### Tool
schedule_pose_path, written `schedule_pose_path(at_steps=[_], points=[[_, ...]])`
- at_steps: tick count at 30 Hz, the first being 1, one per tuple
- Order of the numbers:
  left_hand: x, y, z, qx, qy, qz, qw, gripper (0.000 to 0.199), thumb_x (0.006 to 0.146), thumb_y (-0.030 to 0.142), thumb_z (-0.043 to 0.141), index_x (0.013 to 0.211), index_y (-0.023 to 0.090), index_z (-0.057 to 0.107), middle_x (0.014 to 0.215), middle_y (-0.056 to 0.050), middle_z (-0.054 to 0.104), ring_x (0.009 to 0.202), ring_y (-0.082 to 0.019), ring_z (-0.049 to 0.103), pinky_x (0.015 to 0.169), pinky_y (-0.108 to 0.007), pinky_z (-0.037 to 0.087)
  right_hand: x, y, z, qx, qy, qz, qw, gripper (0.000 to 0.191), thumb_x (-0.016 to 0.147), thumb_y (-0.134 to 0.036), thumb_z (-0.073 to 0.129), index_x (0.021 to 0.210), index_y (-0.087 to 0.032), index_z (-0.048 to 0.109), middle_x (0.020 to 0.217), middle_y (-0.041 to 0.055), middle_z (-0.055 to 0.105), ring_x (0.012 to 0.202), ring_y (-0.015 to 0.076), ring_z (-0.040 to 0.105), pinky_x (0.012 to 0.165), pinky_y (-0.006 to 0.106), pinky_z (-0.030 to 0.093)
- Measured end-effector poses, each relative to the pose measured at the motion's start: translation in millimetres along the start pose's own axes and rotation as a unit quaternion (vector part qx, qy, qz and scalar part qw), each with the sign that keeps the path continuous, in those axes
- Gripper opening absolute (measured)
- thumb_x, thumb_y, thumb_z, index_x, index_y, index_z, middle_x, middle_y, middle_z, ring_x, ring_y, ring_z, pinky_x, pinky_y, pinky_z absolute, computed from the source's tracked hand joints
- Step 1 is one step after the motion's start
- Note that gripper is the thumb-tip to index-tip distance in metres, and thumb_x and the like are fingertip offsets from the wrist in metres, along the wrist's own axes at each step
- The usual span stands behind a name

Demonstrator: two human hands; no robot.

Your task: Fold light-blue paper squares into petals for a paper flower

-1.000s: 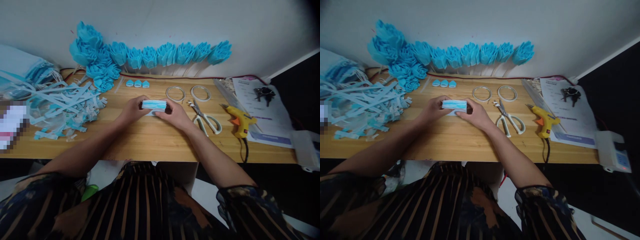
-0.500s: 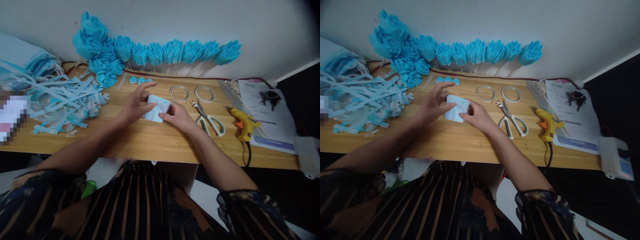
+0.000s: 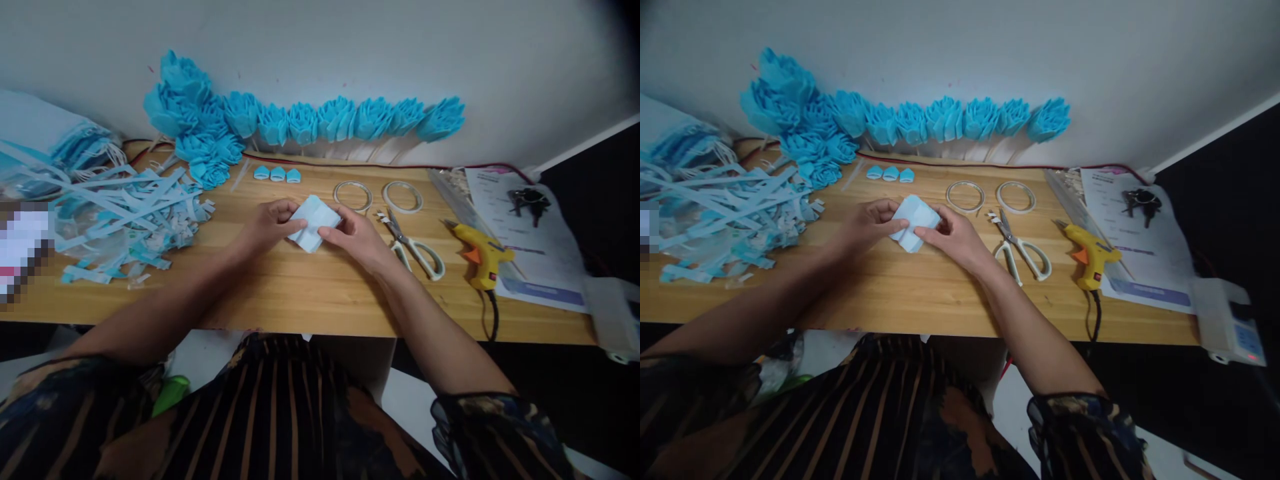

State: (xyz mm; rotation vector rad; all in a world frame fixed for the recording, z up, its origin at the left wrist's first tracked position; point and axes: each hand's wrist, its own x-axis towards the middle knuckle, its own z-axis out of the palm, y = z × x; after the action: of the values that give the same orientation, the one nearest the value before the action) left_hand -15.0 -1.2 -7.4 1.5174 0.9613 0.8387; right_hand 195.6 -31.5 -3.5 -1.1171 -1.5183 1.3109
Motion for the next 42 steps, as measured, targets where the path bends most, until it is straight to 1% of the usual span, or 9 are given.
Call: schedule_pose_path(at_steps=[6, 9, 12, 16, 20, 24, 31, 36, 42], points=[[-6.5, 5.6, 5.0, 0.115, 0.044, 0.076, 0.989, 0.021, 0.078, 0.034, 0.07, 0.088, 0.016, 0.068, 0.076, 0.0, 0.068, 0.065, -0.012, 0.057, 0.059, -0.024, 0.043, -3.5, -7.0, -0.4, -0.024, 0.031, 0.001, 0.999, 0.037, 0.076, -0.043, 0.08, 0.102, -0.02, 0.07, 0.096, 0.004, 0.074, 0.086, 0.0187, 0.067, 0.082, 0.036, 0.054], [-6.1, 5.7, 6.0, 0.077, 0.079, 0.075, 0.991, 0.029, 0.077, 0.038, 0.072, 0.097, 0.017, 0.068, 0.087, -0.003, 0.072, 0.072, -0.013, 0.062, 0.062, -0.024, 0.048, -4.0, -6.9, 2.1, -0.046, 0.067, -0.018, 0.996, 0.024, 0.079, -0.04, 0.073, 0.091, -0.02, 0.069, 0.082, 0.0007, 0.068, 0.075, 0.0152, 0.06, 0.072, 0.031, 0.05], [-3.8, 4.8, 5.6, 0.021, 0.043, 0.027, 0.998, 0.046, 0.074, 0.045, 0.078, 0.108, 0.017, 0.067, 0.098, -0.007, 0.075, 0.079, -0.018, 0.067, 0.061, -0.026, 0.054, -4.7, -7.7, 4.5, -0.058, 0.098, -0.032, 0.993, 0.02, 0.079, -0.038, 0.073, 0.088, -0.02, 0.068, 0.076, -0.0013, 0.063, 0.071, 0.014, 0.055, 0.067, 0.029, 0.046], [-3.2, 4.3, 4.1, 0.0, -0.008, -0.027, 1.0, 0.044, 0.074, 0.053, 0.08, 0.095, 0.015, 0.07, 0.08, -0.004, 0.071, 0.066, -0.016, 0.063, 0.056, -0.028, 0.056, -7.2, -9.9, 4.2, -0.064, 0.088, -0.045, 0.993, 0.022, 0.08, -0.039, 0.074, 0.092, -0.021, 0.071, 0.081, -0.0002, 0.067, 0.073, 0.0145, 0.057, 0.069, 0.029, 0.047], [-4.4, 5.7, 1.5, 0.005, 0.009, -0.015, 1.0, 0.033, 0.078, 0.047, 0.077, 0.082, 0.017, 0.068, 0.069, 0.0, 0.064, 0.062, -0.013, 0.058, 0.057, -0.027, 0.056, -10.8, -14.0, -1.8, -0.105, 0.057, -0.06, 0.991, 0.028, 0.089, -0.047, 0.068, 0.101, -0.023, 0.077, 0.09, 0.0021, 0.074, 0.081, 0.0184, 0.064, 0.076, 0.033, 0.052], [-4.1, 6.0, -1.1, 0.033, 0.011, 0.002, 0.999, 0.017, 0.083, 0.035, 0.069, 0.086, 0.018, 0.068, 0.07, 0.0, 0.062, 0.065, -0.013, 0.056, 0.06, -0.028, 0.053, -11.7, -15.1, -6.1, -0.161, 0.055, -0.1, 0.98, 0.025, 0.094, -0.041, 0.062, 0.098, -0.026, 0.081, 0.102, 0.0034, 0.08, 0.092, 0.0221, 0.071, 0.087, 0.039, 0.054], [-4.8, 2.0, -2.9, 0.12, 0.043, 0.055, 0.99, 0.018, 0.085, 0.031, 0.063, 0.093, 0.018, 0.071, 0.082, -0.002, 0.072, 0.076, -0.018, 0.063, 0.071, -0.031, 0.052, -12.6, -16.1, -7.1, -0.198, 0.048, -0.142, 0.969, 0.022, 0.096, -0.041, 0.063, 0.102, -0.028, 0.08, 0.103, 0.0038, 0.08, 0.094, 0.0225, 0.072, 0.089, 0.041, 0.054], [-9.6, 5.5, 1.1, 0.115, 0.061, 0.058, 0.99, 0.022, 0.084, 0.039, 0.067, 0.09, 0.019, 0.073, 0.081, -0.003, 0.074, 0.074, -0.018, 0.064, 0.068, -0.03, 0.05, -14.7, -21.5, -4.6, -0.267, 0.035, -0.144, 0.952, 0.044, 0.082, -0.054, 0.078, 0.117, -0.028, 0.071, 0.115, 0.0075, 0.076, 0.109, 0.0294, 0.067, 0.098, 0.047, 0.051], [-15.7, 10.9, 7.7, 0.157, 0.035, 0.032, 0.986, 0.027, 0.085, 0.042, 0.07, 0.074, 0.018, 0.066, 0.065, 0.0, 0.064, 0.063, -0.014, 0.055, 0.059, -0.026, 0.042, -16.7, -17.2, 0.3, -0.262, 0.081, -0.112, 0.955, 0.011, 0.093, -0.035, 0.064, 0.098, -0.026, 0.069, 0.097, 0.0047, 0.076, 0.091, 0.0235, 0.067, 0.085, 0.038, 0.052]])
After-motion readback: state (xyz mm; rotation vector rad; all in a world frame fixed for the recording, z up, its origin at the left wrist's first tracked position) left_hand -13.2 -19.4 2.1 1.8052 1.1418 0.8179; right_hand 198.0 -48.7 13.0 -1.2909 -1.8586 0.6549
